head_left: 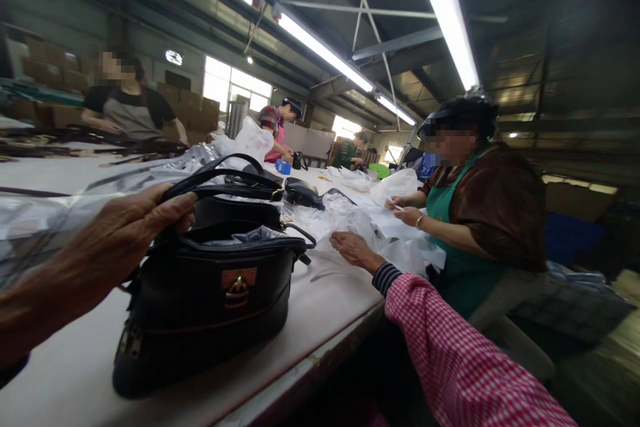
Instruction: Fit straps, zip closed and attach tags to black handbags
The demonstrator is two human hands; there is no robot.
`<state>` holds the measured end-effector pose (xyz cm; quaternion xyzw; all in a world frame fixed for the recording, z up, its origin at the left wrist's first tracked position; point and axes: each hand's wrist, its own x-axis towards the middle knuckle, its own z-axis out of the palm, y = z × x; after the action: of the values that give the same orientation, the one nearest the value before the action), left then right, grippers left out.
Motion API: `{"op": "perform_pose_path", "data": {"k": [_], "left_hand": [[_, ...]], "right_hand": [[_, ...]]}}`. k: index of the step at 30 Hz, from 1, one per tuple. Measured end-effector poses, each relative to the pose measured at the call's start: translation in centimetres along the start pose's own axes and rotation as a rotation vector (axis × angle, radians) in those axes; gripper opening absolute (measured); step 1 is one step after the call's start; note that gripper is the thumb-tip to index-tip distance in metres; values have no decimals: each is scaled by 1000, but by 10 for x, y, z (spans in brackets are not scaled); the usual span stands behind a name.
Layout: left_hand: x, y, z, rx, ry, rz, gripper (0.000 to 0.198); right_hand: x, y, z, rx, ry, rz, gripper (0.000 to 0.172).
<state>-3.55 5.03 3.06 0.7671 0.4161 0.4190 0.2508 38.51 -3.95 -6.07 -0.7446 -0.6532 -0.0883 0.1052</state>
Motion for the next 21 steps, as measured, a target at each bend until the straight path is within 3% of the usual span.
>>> {"op": "perform_pose_path", "data": {"k": [3,6,8,9,13,15,18,21], "left_hand": [[-1,1,1,-41,-32,21,50],[-2,-2,3,-122,-56,105,49],[-2,-4,4,-151,-67,148,49],[-1,-5,4,-167,-73,151,48],[-2,-5,5,-255,-99,136,48],[-2,-5,5,-302,-105,136,49],[0,-6,3,-373,-97,134,49],[3,-8,4,-448,-93,117,49]], "right_hand": [[-12,-1,-20,-17,39,-64,18],[-25,-4,-44,3,172,-40,31],[-34,-13,-63,95,279,14,37],[-38,-21,-74,249,352,72,36],[-52,-87,-115,823,385,93,30],[-50,-134,-128,1046,282,49,30],[-32,-196,-133,1304,116,26,34],[-4,-235,-130,1351,62,-58,33]]}}
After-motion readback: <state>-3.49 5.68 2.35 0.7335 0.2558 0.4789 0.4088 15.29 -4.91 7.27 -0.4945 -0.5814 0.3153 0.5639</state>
